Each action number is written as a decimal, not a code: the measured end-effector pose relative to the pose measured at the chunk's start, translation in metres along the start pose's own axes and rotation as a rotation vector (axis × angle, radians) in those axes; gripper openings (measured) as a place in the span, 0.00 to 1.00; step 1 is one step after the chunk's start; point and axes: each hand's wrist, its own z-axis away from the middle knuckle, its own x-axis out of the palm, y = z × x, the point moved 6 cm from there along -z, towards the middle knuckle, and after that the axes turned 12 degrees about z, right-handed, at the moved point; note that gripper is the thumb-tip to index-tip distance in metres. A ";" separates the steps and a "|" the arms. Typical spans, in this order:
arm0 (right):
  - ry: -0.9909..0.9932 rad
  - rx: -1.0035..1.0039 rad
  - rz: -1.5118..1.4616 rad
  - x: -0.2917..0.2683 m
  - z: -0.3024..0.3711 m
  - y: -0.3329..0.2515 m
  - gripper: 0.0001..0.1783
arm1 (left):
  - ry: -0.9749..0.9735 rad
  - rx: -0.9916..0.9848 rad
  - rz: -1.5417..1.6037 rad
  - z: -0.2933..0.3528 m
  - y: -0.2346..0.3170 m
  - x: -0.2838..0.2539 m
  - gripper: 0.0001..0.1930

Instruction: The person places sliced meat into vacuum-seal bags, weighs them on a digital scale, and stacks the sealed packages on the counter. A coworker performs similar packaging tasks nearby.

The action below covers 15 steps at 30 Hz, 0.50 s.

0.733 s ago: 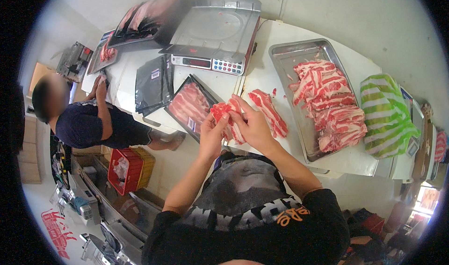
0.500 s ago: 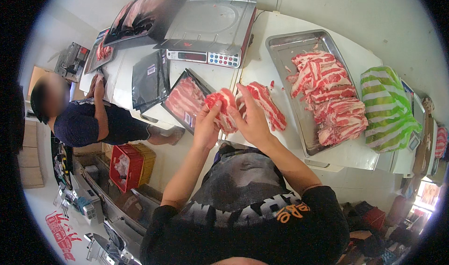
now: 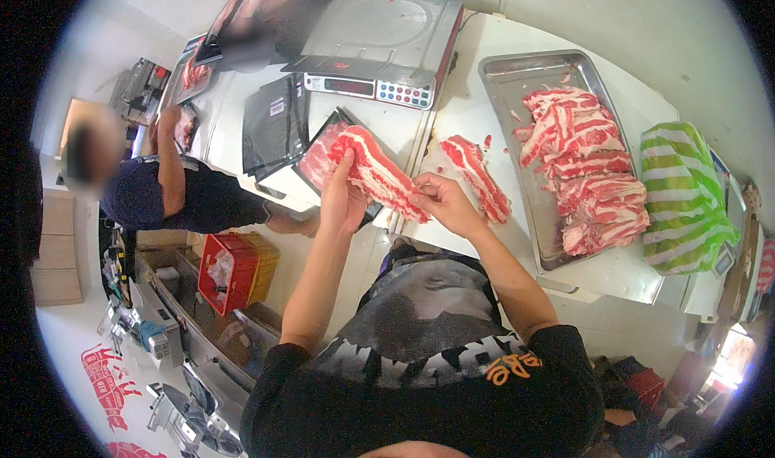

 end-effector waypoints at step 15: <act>-0.004 0.033 -0.045 0.031 0.006 0.009 0.09 | 0.196 0.012 -0.091 0.008 0.009 -0.044 0.14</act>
